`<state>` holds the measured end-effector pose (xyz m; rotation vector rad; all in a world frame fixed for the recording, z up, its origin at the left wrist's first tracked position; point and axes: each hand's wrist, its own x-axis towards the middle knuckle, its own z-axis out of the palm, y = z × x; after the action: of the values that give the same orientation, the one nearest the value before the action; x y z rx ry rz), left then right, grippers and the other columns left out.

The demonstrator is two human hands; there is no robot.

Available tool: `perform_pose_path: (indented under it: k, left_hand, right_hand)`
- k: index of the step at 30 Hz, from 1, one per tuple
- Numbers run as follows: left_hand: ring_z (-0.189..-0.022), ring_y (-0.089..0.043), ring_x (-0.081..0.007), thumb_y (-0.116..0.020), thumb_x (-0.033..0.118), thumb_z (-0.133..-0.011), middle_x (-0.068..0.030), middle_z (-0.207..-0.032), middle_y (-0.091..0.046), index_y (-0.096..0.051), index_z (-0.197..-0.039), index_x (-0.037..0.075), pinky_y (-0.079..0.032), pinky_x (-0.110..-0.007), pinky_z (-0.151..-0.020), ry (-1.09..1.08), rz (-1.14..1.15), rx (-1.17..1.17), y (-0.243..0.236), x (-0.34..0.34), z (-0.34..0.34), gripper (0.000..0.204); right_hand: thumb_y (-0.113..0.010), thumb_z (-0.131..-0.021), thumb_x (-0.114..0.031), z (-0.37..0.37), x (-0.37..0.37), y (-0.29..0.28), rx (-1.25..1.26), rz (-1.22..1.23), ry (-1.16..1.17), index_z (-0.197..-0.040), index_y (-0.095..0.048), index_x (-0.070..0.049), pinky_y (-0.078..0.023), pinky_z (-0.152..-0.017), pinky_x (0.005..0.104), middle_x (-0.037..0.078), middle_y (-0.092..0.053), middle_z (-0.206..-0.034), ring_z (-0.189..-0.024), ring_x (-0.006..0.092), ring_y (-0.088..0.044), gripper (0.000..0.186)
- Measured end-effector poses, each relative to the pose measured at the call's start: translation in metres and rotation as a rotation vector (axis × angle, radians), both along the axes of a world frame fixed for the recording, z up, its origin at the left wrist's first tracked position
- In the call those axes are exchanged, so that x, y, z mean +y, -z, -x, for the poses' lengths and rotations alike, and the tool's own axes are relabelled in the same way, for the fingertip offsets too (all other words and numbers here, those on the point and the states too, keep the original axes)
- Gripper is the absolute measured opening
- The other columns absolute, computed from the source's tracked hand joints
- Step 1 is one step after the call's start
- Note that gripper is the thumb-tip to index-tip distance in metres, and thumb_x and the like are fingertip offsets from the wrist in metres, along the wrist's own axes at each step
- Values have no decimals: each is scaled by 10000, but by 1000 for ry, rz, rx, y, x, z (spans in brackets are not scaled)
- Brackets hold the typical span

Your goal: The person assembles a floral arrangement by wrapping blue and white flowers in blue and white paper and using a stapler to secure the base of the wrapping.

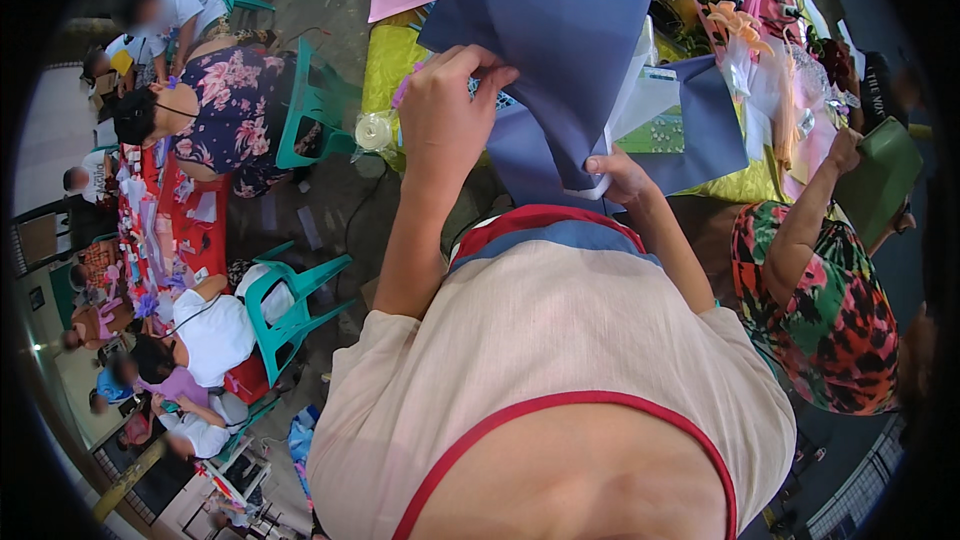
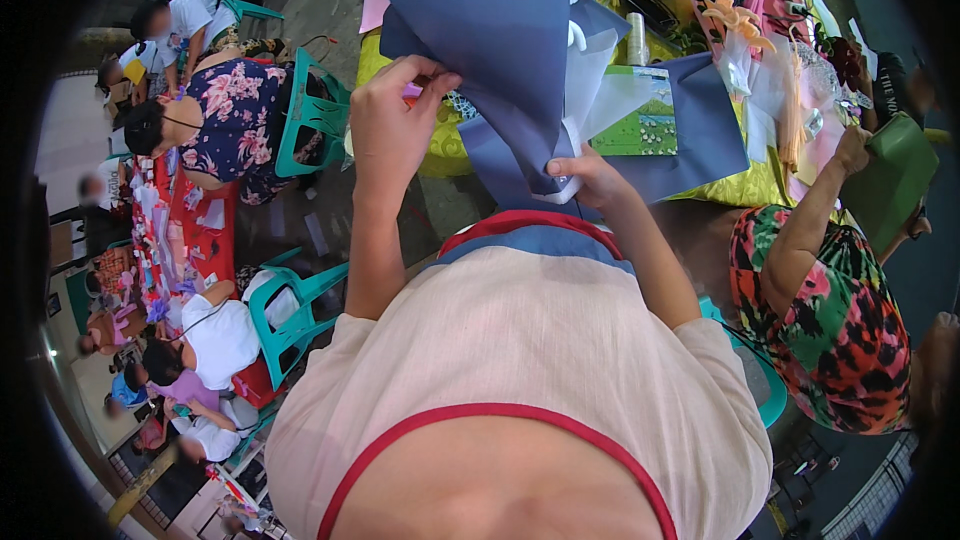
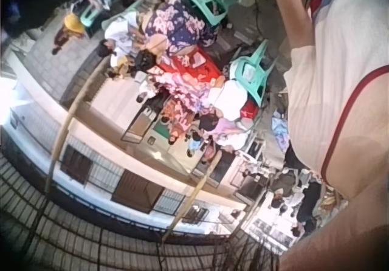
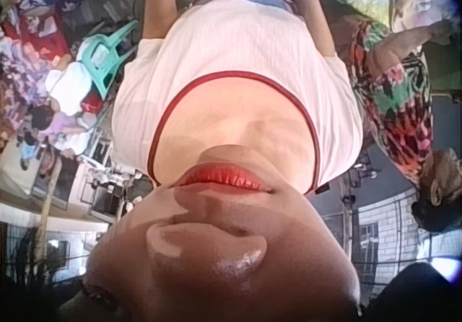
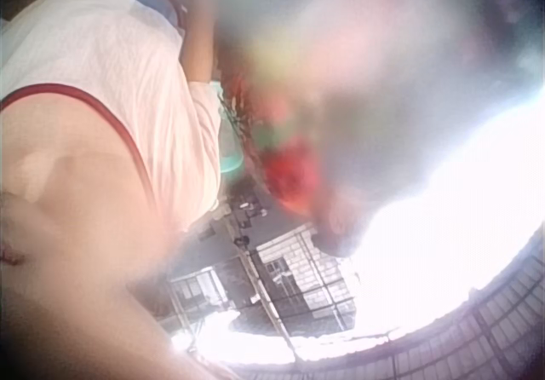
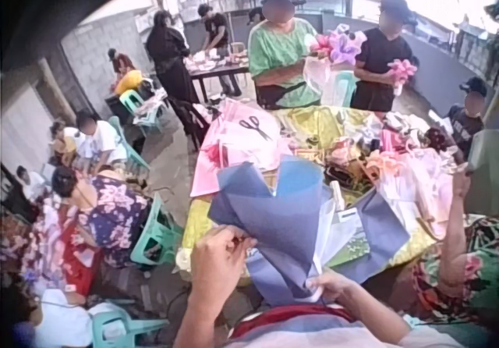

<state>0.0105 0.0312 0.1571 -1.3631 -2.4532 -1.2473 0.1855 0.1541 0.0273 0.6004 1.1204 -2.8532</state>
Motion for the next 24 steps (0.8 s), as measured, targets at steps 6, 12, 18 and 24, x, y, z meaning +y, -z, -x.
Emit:
perform_pose_path:
  k: [6,12,18,24]
  left_hand:
    - [-607,-543,-226,-654,191,-675,-51,-627,-574,-581,-663,66,-394,-323,-539,0,38,6,-4,-5,-3,145]
    - [-589,-532,-236,-657,194,-678,-57,-589,-562,-582,-666,66,-389,-327,-534,36,79,22,-7,-12,-4,149]
    - [-593,-517,-245,-651,163,-682,-63,-609,-567,-570,-684,60,-379,-334,-513,158,-33,52,1,-19,-3,132]
    - [-572,-484,-237,-657,147,-668,-40,-644,-576,-568,-693,59,-382,-320,-518,170,-26,111,9,-32,-4,127]
  right_hand:
    - [-725,-593,-200,-2,-1,2,14,19,-3,-1129,-394,5,-487,-670,354,104,-544,-891,-768,204,-567,662]
    - [-723,-598,-199,-5,1,5,37,44,-51,-1122,-401,1,-489,-664,352,106,-550,-874,-746,205,-572,647]
    - [-720,-590,-196,-10,0,13,31,108,-68,-1137,-396,-2,-476,-709,339,103,-544,-929,-800,198,-564,665]
    - [-720,-582,-191,-13,-3,7,-31,136,-117,-1163,-384,-2,-422,-800,301,92,-531,-995,-909,194,-527,697]
